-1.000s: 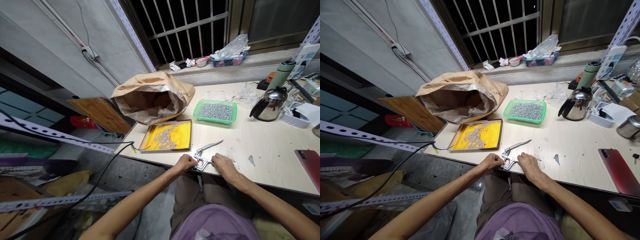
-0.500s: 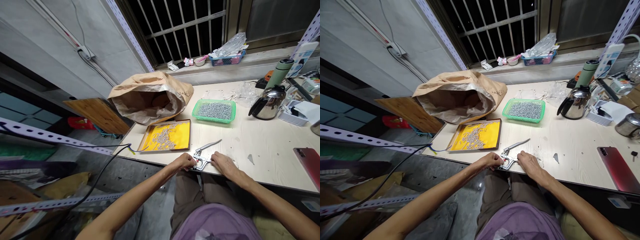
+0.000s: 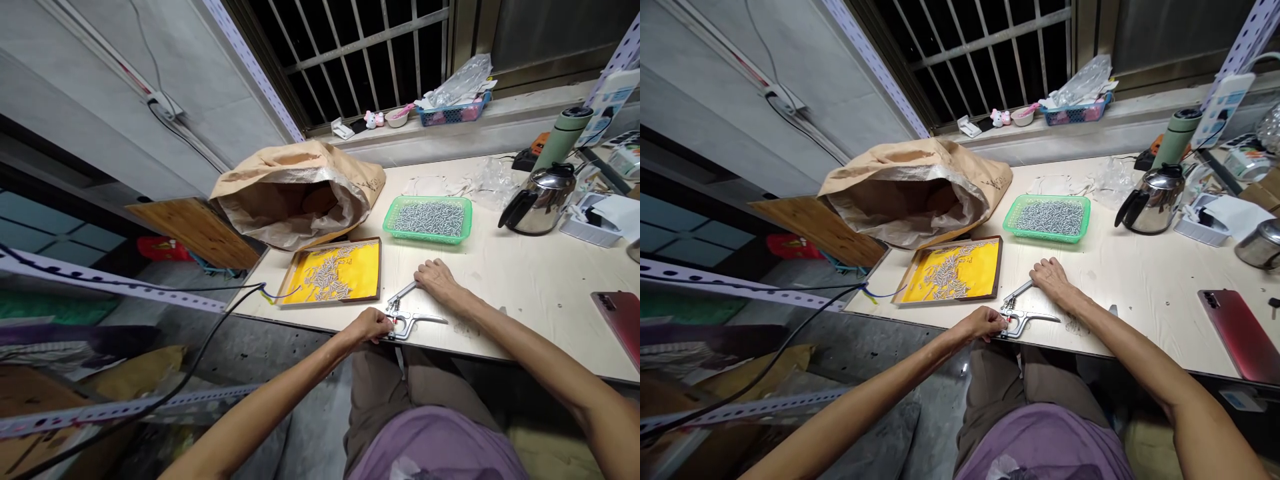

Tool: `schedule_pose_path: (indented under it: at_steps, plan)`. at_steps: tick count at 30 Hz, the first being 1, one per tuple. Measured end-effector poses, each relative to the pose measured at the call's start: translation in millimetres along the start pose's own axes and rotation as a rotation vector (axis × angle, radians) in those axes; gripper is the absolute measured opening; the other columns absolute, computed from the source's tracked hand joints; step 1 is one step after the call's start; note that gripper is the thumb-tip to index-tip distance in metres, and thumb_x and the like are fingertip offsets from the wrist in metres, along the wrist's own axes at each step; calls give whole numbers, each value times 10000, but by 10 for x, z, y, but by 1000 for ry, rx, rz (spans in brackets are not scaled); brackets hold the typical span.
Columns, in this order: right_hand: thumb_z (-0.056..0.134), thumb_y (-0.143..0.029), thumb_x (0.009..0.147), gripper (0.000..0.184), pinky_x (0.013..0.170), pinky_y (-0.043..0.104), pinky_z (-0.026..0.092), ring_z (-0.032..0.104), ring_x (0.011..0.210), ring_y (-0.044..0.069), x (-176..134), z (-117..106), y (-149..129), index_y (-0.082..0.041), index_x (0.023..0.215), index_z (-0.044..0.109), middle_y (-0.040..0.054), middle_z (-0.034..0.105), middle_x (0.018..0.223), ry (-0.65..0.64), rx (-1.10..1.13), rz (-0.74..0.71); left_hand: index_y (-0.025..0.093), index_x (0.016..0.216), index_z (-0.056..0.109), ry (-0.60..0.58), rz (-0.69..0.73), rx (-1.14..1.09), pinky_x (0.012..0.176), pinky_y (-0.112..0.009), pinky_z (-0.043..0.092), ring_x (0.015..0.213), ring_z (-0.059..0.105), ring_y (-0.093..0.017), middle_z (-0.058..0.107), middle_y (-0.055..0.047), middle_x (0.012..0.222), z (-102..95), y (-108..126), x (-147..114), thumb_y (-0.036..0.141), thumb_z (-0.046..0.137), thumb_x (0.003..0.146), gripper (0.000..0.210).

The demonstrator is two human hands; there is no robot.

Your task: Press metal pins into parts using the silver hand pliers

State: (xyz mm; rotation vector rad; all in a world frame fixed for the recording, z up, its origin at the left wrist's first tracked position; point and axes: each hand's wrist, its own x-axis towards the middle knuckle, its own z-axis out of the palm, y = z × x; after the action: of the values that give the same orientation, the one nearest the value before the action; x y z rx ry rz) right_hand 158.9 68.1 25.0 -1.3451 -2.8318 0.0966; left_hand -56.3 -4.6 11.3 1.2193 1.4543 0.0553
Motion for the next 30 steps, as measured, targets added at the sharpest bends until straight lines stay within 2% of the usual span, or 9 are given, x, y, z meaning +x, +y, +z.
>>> schedule_pose_path:
  at_steps: [8, 12, 15, 17, 19, 21, 23, 25, 30]
  plan:
    - [501, -286, 917, 187, 768, 343, 218, 482, 868, 194, 97, -33, 41, -184, 840, 638, 69, 637, 912, -63, 17, -20, 160, 525, 488, 29, 16, -22, 444, -195, 355, 458, 363, -66, 395, 68, 459, 33, 44, -54, 449, 647, 552, 330]
    - [457, -213, 925, 190, 736, 331, 237, 480, 885, 197, 95, -60, 28, -188, 856, 632, 75, 632, 932, -92, -2, 3, 154, 565, 522, 148, -16, -70, 448, -196, 374, 472, 415, -82, 441, 55, 490, 72, -21, -43, 398, 636, 591, 271]
    - [399, -143, 931, 234, 748, 320, 255, 476, 890, 192, 44, -78, 16, -195, 894, 624, 75, 624, 972, -85, -12, -18, 148, 654, 560, 293, 5, -120, 461, -200, 402, 496, 466, -100, 484, 38, 530, 134, -93, -86, 378, 578, 695, 235]
    - [394, -137, 931, 236, 752, 315, 267, 477, 898, 194, 15, -85, 4, -192, 911, 622, 78, 620, 995, -99, -16, -10, 150, 724, 586, 402, 118, -82, 520, -221, 453, 568, 528, -125, 549, 10, 596, 221, -128, -164, 353, 526, 773, 218]
    - [391, -134, 931, 239, 747, 314, 277, 481, 905, 198, 5, -83, -10, -187, 920, 624, 80, 622, 997, -118, -29, 4, 161, 788, 610, 486, 356, 60, 666, -271, 506, 732, 590, -162, 632, -32, 743, 348, -149, -258, 313, 504, 828, 190]
    - [394, -136, 929, 240, 738, 314, 284, 487, 902, 202, 15, -76, -13, -187, 923, 629, 82, 628, 984, -121, -43, 8, 173, 842, 620, 508, 632, 254, 821, -328, 504, 905, 594, -191, 661, -72, 926, 492, -164, -334, 262, 485, 873, 165]
    - [411, -141, 922, 231, 734, 316, 285, 497, 885, 201, 45, -74, 5, -193, 912, 636, 81, 637, 957, -118, -56, -6, 179, 898, 613, 496, 814, 426, 885, -362, 495, 995, 579, -199, 642, -96, 1046, 615, -181, -370, 204, 432, 909, 183]
    - [437, -152, 913, 217, 750, 321, 282, 512, 866, 198, 97, -85, 45, -202, 888, 647, 73, 649, 913, -127, -69, -38, 176, 949, 599, 490, 884, 562, 902, -380, 502, 1028, 574, -200, 623, -109, 1097, 690, -207, -375, 142, 385, 917, 219]
    - [448, -115, 900, 249, 844, 353, 250, 546, 847, 188, 267, -145, 108, -204, 823, 667, 51, 674, 859, -144, -122, -129, 153, 1005, 580, 482, 914, 734, 998, -423, 459, 1162, 515, -218, 580, -133, 1202, 711, -266, -388, 65, 366, 893, 257]
